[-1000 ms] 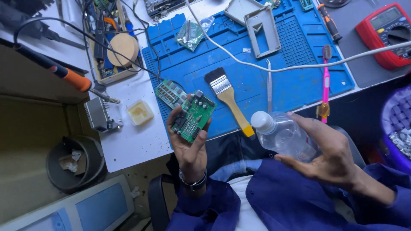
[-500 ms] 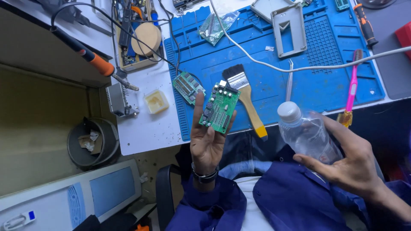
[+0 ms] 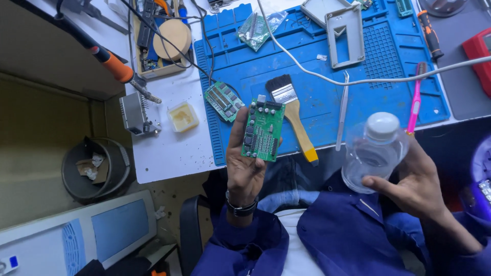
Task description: Cleaning a circuit board using a brush, liquid cleaner, and a small detail tool
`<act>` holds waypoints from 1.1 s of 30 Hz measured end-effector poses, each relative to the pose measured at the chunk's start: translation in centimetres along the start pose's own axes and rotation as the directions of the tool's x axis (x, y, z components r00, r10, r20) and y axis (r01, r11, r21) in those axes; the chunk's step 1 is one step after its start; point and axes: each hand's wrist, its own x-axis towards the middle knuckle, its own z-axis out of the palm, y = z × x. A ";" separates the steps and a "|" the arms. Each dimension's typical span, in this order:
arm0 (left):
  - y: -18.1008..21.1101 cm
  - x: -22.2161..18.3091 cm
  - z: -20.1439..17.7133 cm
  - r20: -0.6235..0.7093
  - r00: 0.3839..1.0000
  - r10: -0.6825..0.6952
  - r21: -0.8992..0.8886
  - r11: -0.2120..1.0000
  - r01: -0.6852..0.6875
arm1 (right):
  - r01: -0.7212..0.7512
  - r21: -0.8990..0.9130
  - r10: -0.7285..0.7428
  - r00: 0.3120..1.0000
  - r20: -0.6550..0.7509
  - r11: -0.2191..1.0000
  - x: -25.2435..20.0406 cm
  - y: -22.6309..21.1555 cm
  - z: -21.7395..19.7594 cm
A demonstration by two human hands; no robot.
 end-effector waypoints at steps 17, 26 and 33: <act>0.0 -0.7 -1.5 0.024 0.999 -0.043 -0.156 0.987 0.046 | -0.210 0.395 0.053 0.926 0.373 0.895 0.6 1.6 -1.6; 0.2 0.5 -1.3 0.042 0.999 0.027 -0.031 0.999 -0.026 | -0.026 0.434 -0.129 0.937 0.323 0.901 -0.6 2.5 0.4; 1.6 1.9 -0.7 0.110 0.987 0.120 0.205 0.969 -0.140 | -0.022 0.282 -0.098 0.909 0.404 0.959 -1.2 2.7 -0.7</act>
